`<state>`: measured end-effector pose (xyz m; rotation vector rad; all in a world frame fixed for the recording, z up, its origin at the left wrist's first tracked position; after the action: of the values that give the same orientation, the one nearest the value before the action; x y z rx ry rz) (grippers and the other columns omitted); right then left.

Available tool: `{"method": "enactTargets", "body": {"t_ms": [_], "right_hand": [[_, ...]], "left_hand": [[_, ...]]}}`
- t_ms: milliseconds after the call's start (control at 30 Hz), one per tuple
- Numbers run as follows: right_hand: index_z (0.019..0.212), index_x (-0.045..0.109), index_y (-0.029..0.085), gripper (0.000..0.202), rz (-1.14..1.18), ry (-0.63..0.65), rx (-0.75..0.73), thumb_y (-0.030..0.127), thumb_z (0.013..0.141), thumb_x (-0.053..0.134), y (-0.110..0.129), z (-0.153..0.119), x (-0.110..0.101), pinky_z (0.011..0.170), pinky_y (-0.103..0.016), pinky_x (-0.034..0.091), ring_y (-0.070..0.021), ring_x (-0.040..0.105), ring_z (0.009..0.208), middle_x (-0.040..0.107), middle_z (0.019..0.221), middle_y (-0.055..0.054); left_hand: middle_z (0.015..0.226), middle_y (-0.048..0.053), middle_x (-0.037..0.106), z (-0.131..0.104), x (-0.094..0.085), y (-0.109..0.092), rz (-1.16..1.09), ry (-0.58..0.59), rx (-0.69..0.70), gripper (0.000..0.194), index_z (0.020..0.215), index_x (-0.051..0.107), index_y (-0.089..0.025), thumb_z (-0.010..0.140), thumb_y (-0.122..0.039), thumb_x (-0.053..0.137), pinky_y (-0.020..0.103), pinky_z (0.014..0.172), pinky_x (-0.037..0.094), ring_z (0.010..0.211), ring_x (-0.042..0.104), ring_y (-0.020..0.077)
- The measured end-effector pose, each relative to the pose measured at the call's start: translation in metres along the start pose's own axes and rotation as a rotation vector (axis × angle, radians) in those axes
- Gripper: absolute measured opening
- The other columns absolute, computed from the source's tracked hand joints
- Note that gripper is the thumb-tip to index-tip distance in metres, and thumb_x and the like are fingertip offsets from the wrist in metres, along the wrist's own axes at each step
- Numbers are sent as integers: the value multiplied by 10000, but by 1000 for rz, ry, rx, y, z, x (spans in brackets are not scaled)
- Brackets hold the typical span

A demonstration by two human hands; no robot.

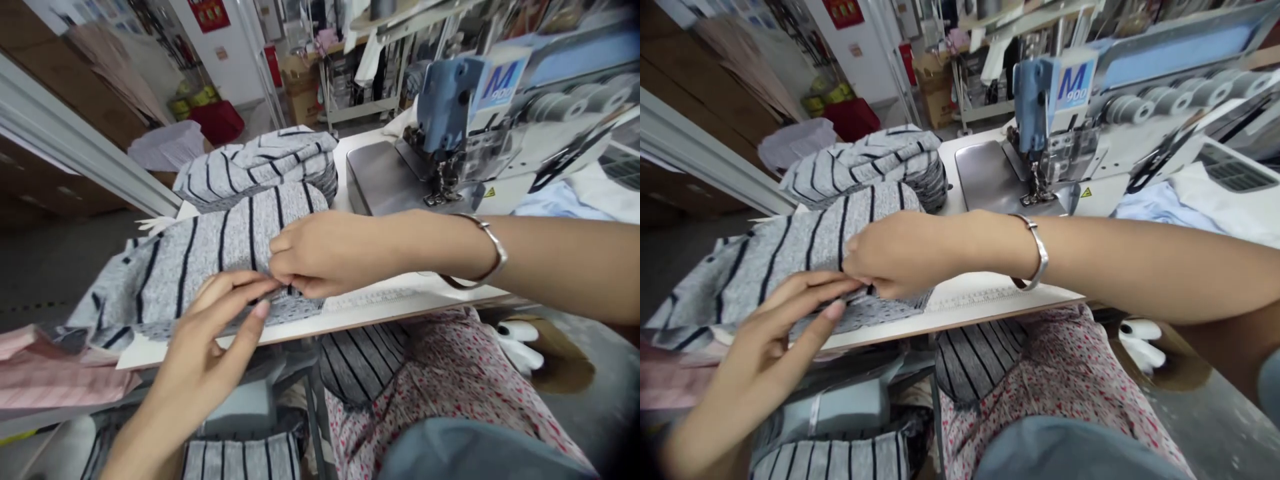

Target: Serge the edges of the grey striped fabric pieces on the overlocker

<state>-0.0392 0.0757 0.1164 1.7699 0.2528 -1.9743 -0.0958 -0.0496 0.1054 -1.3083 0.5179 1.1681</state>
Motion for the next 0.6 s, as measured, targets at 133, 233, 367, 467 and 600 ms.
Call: {"method": "enactTargets", "body": {"t_ms": [133,233,367,467,600], "right_hand": [[824,612,149,55,258,-74,10,100,815,590,-13,-1,-1,641,-250,370,-134,512,722,606,810,-12],[905,619,127,115,454,-190,31,63,840,550,-19,-11,-5,700,-239,436,-121,557,767,625,888,-33],[1088,603,90,188,635,-519,149,104,912,538,-20,-38,-16,829,-263,481,-130,598,901,647,1015,-80],[1017,641,89,129,619,-633,185,120,927,555,-7,-50,-12,796,-253,476,-126,590,847,657,924,-64],[966,658,91,107,437,-692,130,122,926,564,14,-46,1,759,-278,449,-152,571,819,657,851,-62]], "left_hand": [[1027,-35,606,9,1,3,-29,-31,-8,130,1016,662,-290,906,-314,597,171,859,407,985,575,93],[890,-49,606,15,4,11,-136,-28,-84,115,885,659,-279,922,-342,570,176,734,415,835,578,84],[806,-40,596,14,4,19,-215,-46,-177,163,878,667,-271,916,-394,567,208,650,397,755,545,104],[793,-30,592,12,3,18,-255,-64,-189,196,829,667,-252,909,-399,566,221,630,388,738,533,112],[807,-19,599,10,2,19,-252,-113,-189,224,784,643,-228,921,-374,543,233,632,381,750,531,122]]}}
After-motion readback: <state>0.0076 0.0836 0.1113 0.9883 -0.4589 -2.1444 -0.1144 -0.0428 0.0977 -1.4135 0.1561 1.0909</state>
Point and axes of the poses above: each hand's wrist, its own z-axis towards the middle knuckle, its own x-axis out of the palm, y = z × x, the point moved 6 cm from there along z, towards the middle knuckle
